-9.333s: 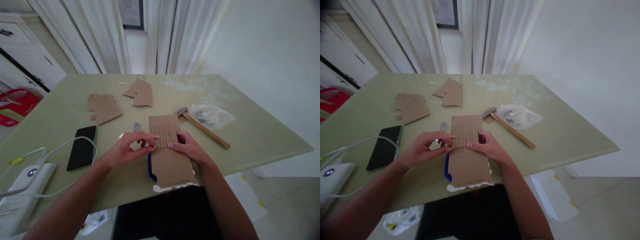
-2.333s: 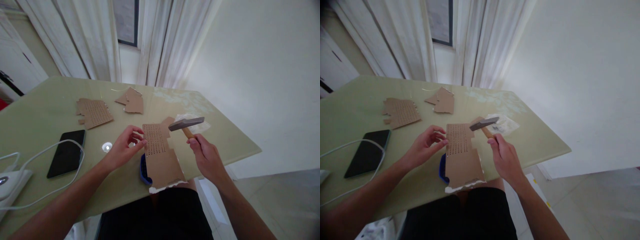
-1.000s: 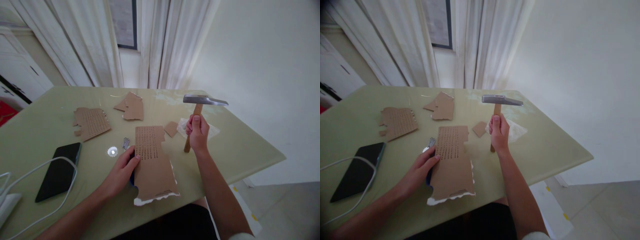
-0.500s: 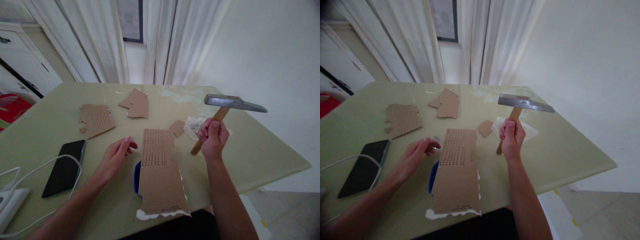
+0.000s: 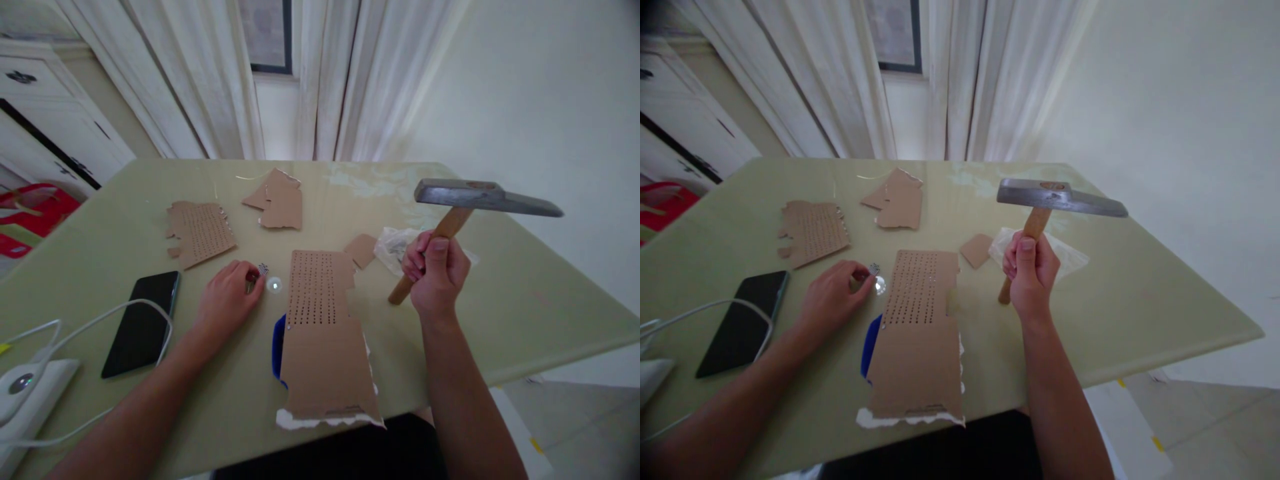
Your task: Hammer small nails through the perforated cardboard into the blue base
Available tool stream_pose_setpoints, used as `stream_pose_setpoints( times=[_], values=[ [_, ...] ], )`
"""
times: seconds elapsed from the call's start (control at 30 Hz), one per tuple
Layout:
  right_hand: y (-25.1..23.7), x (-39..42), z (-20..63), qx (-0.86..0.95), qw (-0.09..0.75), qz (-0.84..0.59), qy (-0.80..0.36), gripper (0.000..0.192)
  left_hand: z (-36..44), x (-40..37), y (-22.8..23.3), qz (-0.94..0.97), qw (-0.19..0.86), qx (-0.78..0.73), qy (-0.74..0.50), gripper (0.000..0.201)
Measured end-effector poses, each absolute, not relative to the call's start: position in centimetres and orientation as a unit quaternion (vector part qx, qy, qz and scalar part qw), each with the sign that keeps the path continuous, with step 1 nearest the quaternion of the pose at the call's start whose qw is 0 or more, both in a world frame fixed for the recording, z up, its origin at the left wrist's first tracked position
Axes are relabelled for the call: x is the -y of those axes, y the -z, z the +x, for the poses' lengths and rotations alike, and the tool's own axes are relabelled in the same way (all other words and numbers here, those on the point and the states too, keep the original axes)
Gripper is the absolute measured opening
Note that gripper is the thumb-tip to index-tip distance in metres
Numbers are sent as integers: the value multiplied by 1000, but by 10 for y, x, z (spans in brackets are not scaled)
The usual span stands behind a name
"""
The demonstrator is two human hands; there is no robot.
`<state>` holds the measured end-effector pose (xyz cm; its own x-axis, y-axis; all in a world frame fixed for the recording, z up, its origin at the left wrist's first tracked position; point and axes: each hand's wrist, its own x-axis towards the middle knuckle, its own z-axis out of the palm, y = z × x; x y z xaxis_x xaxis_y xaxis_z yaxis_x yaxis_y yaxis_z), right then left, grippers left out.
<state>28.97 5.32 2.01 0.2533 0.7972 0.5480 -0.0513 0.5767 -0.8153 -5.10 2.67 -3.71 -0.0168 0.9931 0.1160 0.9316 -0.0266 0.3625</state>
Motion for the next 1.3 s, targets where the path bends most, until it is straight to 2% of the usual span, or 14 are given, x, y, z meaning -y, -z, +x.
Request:
stream_pose_setpoints(
  times=[0.3, 0.57, 0.77, 1.07, 1.17, 1.3],
  values=[
    [-20, -55, 289, 540, 713, -336, -294, 45, -49, -20, 31, 723, 37, -675, -140, 29],
    [-19, -55, 289, 543, 712, -342, -286, 47, -56, -25, 28, 694, 55, -700, -158, 32],
    [-17, -55, 290, 542, 712, -344, -285, 48, -61, -31, 27, 670, 80, -728, -125, 35],
    [-19, -54, 292, 534, 713, -353, -287, 48, -72, -30, 31, 698, 46, -708, -92, 31],
    [-19, -53, 292, 533, 706, -371, -283, 48, -71, -31, 34, 702, 35, -697, -140, 28],
    [-20, -52, 292, 538, 699, -385, -272, 50, -57, -23, 24, 681, 129, -634, -342, 28]
  ],
)
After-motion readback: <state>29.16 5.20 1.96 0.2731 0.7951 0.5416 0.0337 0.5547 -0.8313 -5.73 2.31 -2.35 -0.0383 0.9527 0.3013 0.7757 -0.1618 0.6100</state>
